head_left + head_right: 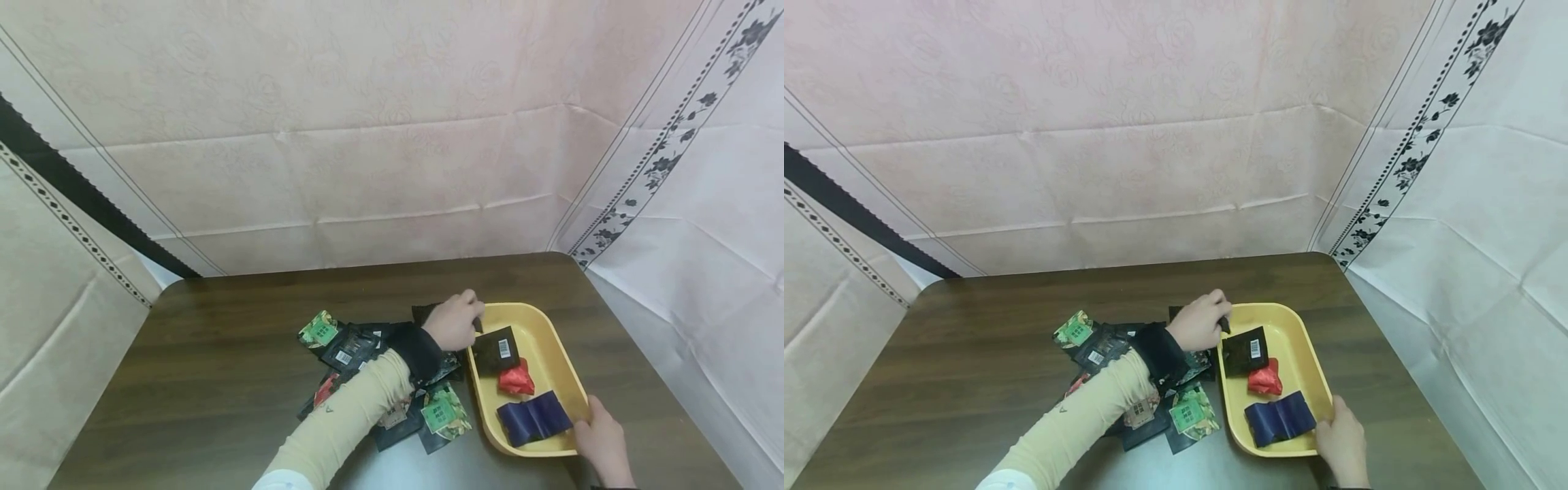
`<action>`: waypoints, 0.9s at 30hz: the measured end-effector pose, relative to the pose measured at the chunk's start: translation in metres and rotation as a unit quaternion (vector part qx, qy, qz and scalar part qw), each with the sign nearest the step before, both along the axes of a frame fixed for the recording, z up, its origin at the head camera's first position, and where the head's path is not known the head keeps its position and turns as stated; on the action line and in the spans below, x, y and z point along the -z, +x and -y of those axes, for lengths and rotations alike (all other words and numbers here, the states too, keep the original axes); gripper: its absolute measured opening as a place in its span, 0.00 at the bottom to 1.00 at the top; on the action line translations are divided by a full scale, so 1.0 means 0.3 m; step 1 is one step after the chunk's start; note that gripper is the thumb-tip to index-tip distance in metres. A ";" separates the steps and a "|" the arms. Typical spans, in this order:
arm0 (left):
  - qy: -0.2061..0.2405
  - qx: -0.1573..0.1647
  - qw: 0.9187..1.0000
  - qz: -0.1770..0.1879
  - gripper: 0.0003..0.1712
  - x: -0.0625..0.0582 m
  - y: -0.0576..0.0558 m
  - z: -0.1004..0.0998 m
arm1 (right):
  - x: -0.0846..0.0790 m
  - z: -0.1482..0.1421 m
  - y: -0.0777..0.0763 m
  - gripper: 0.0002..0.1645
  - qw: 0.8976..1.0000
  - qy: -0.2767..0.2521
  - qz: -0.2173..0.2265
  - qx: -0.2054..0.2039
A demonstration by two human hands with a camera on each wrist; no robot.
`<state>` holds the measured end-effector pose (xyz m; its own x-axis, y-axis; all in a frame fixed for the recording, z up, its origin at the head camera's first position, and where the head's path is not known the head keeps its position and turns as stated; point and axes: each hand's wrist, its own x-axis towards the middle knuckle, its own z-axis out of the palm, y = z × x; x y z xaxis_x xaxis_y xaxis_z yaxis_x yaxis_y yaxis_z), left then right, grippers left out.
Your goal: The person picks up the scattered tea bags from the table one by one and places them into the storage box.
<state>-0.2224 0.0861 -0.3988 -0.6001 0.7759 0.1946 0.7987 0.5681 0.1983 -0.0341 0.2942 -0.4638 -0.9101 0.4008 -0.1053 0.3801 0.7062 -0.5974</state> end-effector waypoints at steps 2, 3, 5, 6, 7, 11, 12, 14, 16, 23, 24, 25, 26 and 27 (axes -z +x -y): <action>-0.004 0.014 1.000 -0.003 0.11 0.002 0.023 -0.036 | 0.001 0.003 0.000 0.24 1.000 -0.002 0.002 0.000; -0.005 0.021 1.000 -0.002 0.11 0.005 0.033 -0.054 | 0.002 0.004 -0.001 0.24 1.000 -0.003 0.001 -0.001; -0.009 0.037 0.999 -0.013 0.08 0.014 0.048 -0.083 | 0.002 0.008 0.000 0.24 1.000 -0.004 0.000 -0.001; -0.010 0.044 0.999 -0.021 0.08 0.022 0.054 -0.096 | 0.003 0.009 -0.001 0.25 1.000 -0.004 -0.001 -0.001; -0.010 0.049 0.998 -0.023 0.07 0.027 0.060 -0.106 | 0.002 0.011 0.000 0.25 1.000 -0.003 -0.002 -0.002; -0.020 0.054 0.998 -0.020 0.19 0.044 0.083 -0.126 | 0.003 0.015 -0.001 0.26 1.000 -0.005 -0.002 0.000; -0.028 0.052 0.998 -0.007 0.27 0.046 0.090 -0.127 | 0.003 0.016 -0.002 0.26 1.000 -0.005 -0.001 0.000; -0.047 0.043 0.998 0.028 0.43 0.047 0.101 -0.125 | 0.003 0.017 -0.002 0.26 1.000 -0.005 -0.002 0.001; -0.068 0.033 0.995 0.058 0.54 0.049 0.109 -0.121 | 0.003 0.017 -0.002 0.25 1.000 -0.005 -0.002 0.002; -0.082 0.027 0.995 0.051 0.58 0.045 0.109 -0.105 | -0.001 0.015 0.001 0.22 1.000 -0.001 -0.009 0.008; -0.081 0.028 0.995 0.047 0.58 0.044 0.108 -0.101 | -0.002 0.015 0.001 0.22 1.000 0.000 -0.009 0.008; -0.080 0.028 0.995 0.044 0.58 0.043 0.106 -0.097 | -0.002 0.015 0.003 0.22 1.000 -0.002 -0.010 0.011; -0.079 0.028 0.996 0.042 0.58 0.041 0.104 -0.092 | -0.003 0.015 0.004 0.22 1.000 -0.002 -0.010 0.012; -0.078 0.028 0.996 0.040 0.58 0.041 0.102 -0.086 | -0.003 0.015 0.006 0.23 1.000 -0.002 -0.009 0.013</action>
<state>-0.1920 0.1118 -0.4111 -0.5640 0.8255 0.0228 0.8151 0.5520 0.1759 -0.0324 0.2897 -0.4629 -0.9016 0.4232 -0.0897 0.3863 0.6943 -0.6073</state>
